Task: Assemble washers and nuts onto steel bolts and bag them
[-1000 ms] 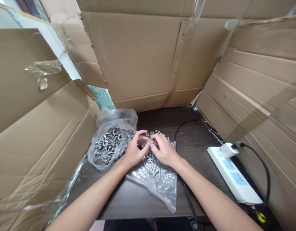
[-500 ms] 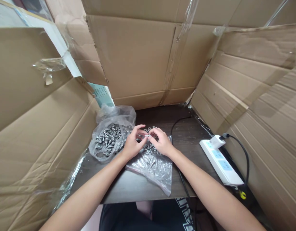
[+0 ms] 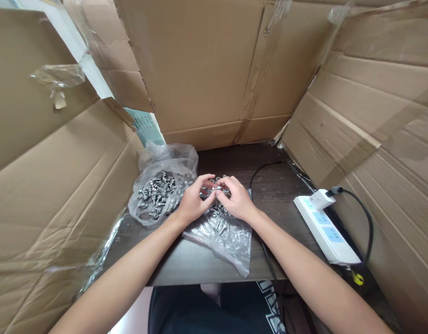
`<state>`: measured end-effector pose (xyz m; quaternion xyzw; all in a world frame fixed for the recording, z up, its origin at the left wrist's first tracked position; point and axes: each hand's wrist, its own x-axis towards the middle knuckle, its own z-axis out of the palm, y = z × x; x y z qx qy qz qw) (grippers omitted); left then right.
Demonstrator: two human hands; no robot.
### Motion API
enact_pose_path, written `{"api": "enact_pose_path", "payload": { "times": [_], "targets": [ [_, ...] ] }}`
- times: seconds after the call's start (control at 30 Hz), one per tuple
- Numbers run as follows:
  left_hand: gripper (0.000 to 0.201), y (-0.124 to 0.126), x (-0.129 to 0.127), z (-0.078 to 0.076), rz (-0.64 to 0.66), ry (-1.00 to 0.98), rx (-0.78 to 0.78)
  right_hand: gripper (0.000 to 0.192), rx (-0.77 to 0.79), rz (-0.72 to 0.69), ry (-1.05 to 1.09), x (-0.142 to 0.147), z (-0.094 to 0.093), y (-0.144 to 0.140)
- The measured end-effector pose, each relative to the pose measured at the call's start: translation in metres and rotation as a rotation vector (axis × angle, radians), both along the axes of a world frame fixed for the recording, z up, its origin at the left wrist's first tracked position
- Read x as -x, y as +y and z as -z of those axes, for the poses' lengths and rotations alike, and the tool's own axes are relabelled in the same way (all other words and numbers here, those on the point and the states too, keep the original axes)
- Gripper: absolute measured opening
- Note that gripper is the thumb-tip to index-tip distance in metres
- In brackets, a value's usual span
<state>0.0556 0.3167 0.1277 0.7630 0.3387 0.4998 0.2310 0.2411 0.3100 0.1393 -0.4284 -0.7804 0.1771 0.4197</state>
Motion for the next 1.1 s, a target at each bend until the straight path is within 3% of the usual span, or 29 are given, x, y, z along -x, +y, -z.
{"api": "enact_pose_path", "payload": {
  "times": [0.13,0.27,0.4,0.57,0.73,0.97,1.1],
  "targets": [
    [0.042,-0.0018,0.0001,-0.0001,-0.038,0.026,0.017,0.007,0.023,-0.003,-0.007,-0.0008,0.0009,0.0017],
    [0.036,-0.0029,-0.0013,0.0004,-0.028,0.024,-0.002,0.033,0.090,0.016,-0.019,-0.0025,0.0020,0.0032],
    [0.038,-0.0028,-0.0020,-0.0001,-0.016,0.004,-0.005,0.011,0.104,-0.056,0.062,-0.0031,0.0013,0.0022],
    [0.040,-0.0035,-0.0019,-0.0001,0.008,0.019,-0.008,0.005,0.100,-0.053,0.020,-0.0030,0.0013,0.0012],
    [0.040,-0.0024,-0.0015,0.0008,0.025,0.013,0.032,0.030,0.123,-0.015,-0.052,-0.0041,0.0008,0.0013],
    [0.043,0.0018,0.0022,0.0007,0.008,-0.084,0.119,0.009,0.125,-0.072,0.050,-0.0027,0.0003,0.0001],
    [0.044,0.0048,0.0054,-0.0012,-0.012,-0.106,0.128,0.019,0.104,-0.051,0.008,-0.0023,0.0033,0.0010]
  ]
}}
